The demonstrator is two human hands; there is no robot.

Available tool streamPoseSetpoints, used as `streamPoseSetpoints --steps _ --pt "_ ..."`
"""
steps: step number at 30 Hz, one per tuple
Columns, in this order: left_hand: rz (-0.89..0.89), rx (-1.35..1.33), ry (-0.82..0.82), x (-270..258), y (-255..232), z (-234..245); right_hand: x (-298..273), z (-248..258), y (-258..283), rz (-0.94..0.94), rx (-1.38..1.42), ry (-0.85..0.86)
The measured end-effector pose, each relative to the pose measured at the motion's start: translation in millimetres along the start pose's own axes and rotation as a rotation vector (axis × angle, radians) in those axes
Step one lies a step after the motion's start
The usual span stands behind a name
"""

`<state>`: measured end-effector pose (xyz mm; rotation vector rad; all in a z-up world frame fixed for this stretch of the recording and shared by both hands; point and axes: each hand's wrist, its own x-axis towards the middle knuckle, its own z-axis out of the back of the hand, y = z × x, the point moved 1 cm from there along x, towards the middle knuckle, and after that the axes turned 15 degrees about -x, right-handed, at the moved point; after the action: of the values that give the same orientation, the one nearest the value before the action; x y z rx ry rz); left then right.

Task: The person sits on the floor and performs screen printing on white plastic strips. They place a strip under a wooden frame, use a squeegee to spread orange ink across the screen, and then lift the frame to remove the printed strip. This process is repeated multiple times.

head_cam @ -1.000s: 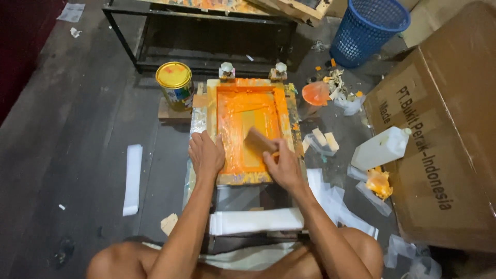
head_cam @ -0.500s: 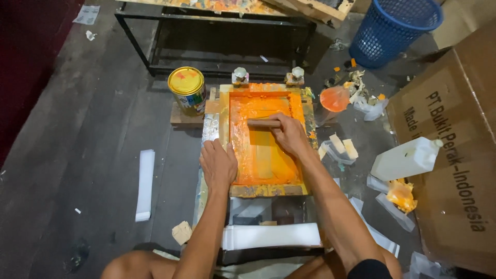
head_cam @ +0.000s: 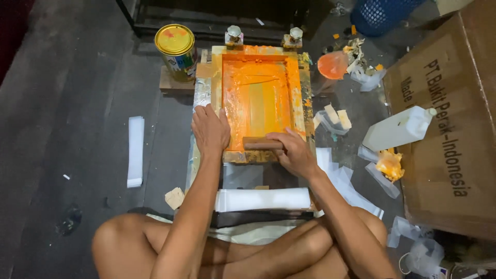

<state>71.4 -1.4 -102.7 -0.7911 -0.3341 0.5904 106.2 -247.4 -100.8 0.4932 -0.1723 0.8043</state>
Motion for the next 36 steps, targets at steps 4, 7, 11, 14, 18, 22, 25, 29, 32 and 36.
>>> streamPoseSetpoints --steps 4,7,11,14,18,22,25,29,32,36 --pt "0.000 -0.012 -0.006 2.4 4.2 -2.5 3.9 -1.2 2.4 -0.028 0.046 -0.033" --pt "0.024 -0.016 0.006 1.5 6.3 -3.7 2.7 0.9 5.2 -0.004 0.054 -0.038" --pt "0.020 -0.033 0.032 -1.2 8.1 -2.2 4.9 -1.1 -2.1 -0.024 0.117 -0.042" --pt "0.021 -0.045 0.020 7.4 -2.5 0.3 42.9 18.1 -5.6 -0.078 0.156 -0.034" --pt "0.013 -0.020 0.016 -2.6 -7.2 6.4 96.0 21.9 -12.0 -0.137 0.192 -0.038" --pt "0.040 -0.009 0.039 -3.2 -16.2 13.7 132.8 7.4 -23.7 -0.201 0.202 0.021" --pt "0.074 0.011 0.056 -2.5 -13.5 11.3 135.7 7.1 -23.1 -0.226 0.178 0.073" --pt "0.087 -0.001 0.072 -3.4 -18.0 15.9 115.1 25.2 -1.2 -0.214 0.117 0.128" --pt "0.067 0.005 0.064 2.4 -3.4 3.0 76.2 32.5 18.3 -0.195 0.136 0.138" --pt "0.009 -0.012 -0.007 3.1 7.2 -6.7 24.2 21.4 18.4 -0.056 0.108 0.086"
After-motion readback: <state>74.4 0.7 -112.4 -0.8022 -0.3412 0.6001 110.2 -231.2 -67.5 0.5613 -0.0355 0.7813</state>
